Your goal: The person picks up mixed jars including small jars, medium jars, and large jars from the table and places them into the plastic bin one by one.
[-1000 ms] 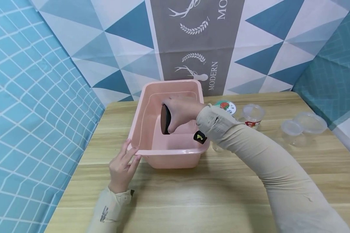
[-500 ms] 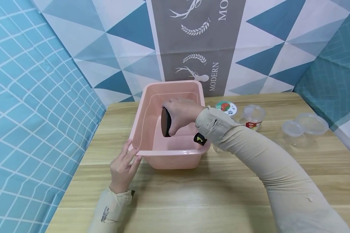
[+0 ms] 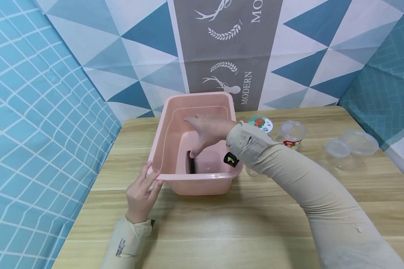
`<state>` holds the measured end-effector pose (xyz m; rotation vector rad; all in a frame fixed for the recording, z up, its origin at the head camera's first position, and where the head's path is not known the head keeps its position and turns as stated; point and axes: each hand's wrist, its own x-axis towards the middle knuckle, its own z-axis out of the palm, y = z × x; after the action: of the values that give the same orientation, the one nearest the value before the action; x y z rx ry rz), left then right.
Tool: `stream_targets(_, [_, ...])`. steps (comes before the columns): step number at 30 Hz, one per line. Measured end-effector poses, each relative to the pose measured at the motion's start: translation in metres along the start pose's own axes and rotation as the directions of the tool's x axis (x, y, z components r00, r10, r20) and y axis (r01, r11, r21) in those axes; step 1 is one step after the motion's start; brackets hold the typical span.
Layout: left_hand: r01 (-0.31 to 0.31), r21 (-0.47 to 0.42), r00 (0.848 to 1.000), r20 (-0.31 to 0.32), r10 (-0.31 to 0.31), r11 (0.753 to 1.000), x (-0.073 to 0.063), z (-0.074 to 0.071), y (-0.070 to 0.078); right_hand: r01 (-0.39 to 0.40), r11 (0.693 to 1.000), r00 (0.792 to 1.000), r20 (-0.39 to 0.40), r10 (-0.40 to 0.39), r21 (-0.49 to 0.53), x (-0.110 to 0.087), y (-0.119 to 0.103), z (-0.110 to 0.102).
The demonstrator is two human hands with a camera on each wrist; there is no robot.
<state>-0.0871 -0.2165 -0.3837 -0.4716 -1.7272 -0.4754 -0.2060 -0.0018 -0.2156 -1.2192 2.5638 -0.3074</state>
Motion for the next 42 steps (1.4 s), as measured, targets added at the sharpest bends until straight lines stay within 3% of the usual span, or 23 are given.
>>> stream_targets(24, [0.013, -0.006, 1.0, -0.004, -0.013, 1.0, 0.001, 0.001, 0.001, 0.013, 0.999, 0.999, 0.047, -0.014, 0.03, -0.018, 0.02, -0.007])
stream_targets(33, [0.014, -0.008, 1.0, -0.013, -0.014, 1.0, 0.0, 0.001, 0.0, 0.002, 0.998, 0.98, 0.2, -0.013, 0.056, -0.028, 0.029, -0.009])
stream_targets(42, [0.018, -0.005, 1.0, 0.003, -0.018, 1.0, 0.001, 0.001, 0.001, -0.002, 0.998, 0.979, 0.204, -0.009, 0.055, -0.038, 0.038, -0.013])
